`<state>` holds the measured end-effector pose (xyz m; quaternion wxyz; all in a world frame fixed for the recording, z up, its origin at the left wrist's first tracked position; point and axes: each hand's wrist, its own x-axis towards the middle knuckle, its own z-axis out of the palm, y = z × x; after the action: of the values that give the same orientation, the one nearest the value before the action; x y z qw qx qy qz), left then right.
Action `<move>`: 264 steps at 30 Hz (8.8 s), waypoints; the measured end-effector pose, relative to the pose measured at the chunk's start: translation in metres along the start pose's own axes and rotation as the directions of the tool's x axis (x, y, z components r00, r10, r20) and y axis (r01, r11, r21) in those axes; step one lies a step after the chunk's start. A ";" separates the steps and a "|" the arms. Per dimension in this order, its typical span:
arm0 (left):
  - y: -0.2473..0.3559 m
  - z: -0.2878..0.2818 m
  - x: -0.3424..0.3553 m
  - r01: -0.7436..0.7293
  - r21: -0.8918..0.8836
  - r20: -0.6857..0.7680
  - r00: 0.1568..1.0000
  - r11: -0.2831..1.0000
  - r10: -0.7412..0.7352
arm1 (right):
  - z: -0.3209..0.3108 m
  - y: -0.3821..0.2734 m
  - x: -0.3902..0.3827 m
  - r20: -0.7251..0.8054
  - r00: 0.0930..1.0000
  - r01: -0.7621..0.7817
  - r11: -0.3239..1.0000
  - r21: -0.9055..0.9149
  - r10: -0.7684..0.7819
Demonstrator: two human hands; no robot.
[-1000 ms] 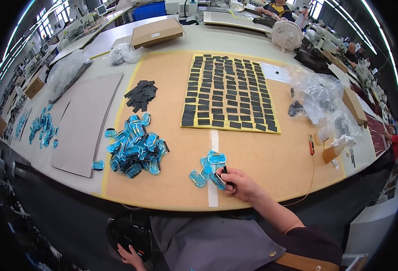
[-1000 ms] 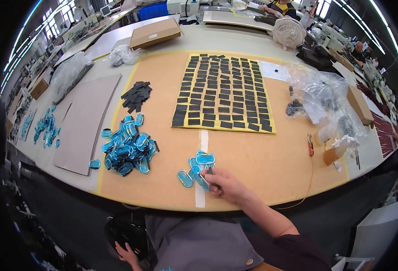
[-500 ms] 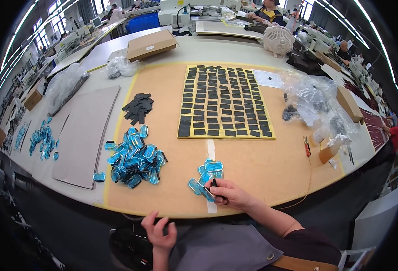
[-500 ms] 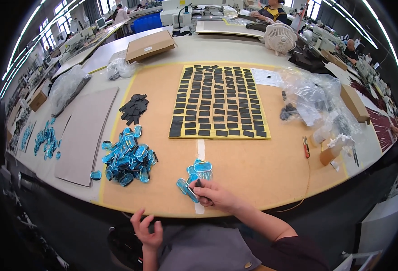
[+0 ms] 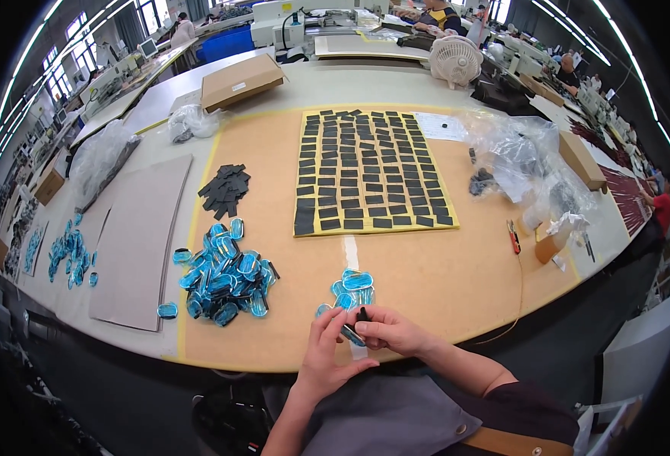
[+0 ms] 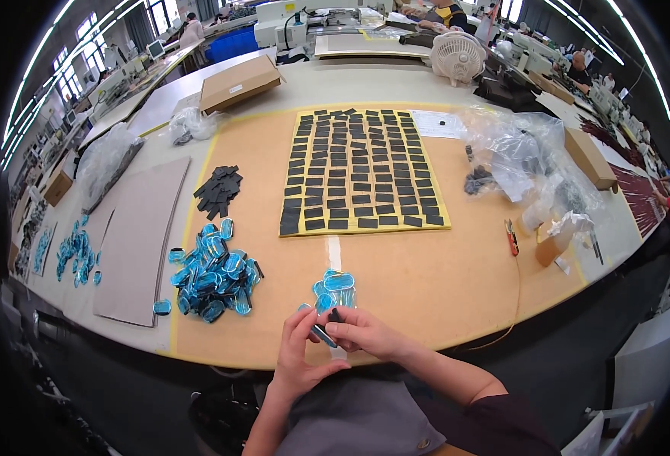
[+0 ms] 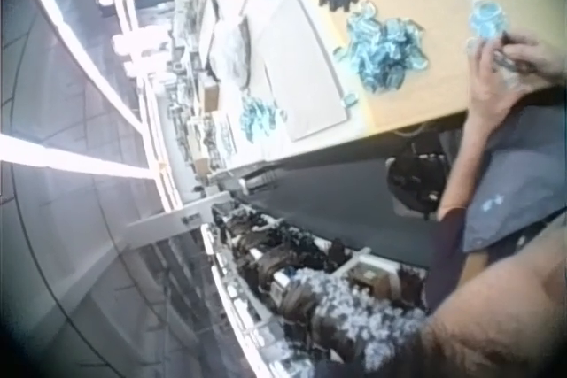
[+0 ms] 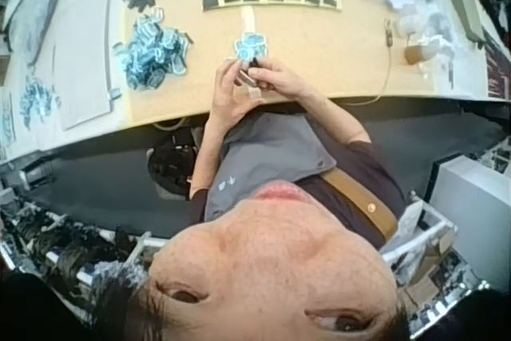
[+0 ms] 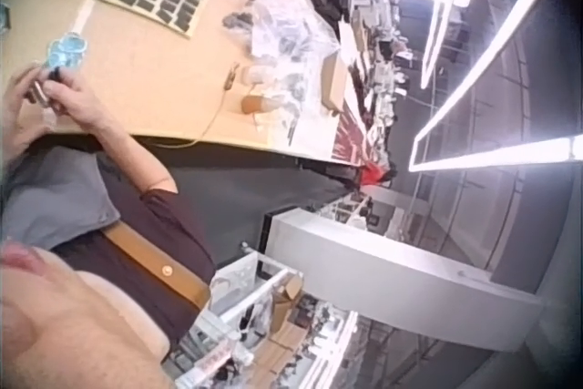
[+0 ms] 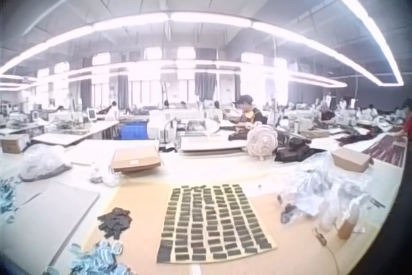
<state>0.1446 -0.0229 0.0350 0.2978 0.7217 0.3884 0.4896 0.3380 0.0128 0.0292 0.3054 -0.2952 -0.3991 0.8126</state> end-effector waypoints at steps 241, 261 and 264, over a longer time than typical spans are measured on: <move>-0.077 -0.056 0.077 0.103 0.765 -0.073 0.995 0.636 -0.073 | -0.028 -0.023 0.046 -0.283 0.941 0.264 0.924 0.277 -0.184; -0.021 0.000 0.067 0.332 -0.227 0.028 0.942 0.915 -0.335 | -0.010 -0.003 0.039 -0.189 0.919 0.326 0.937 -0.127 -0.345; -0.024 0.008 0.058 0.335 -0.195 -0.053 0.935 0.922 -0.351 | -0.009 -0.001 0.037 -0.130 0.899 0.412 0.908 -0.083 -0.419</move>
<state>0.1581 0.0388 0.0405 0.4267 0.5902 0.4748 0.4941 0.3215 0.0445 0.0167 0.4917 -0.2693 -0.4511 0.6944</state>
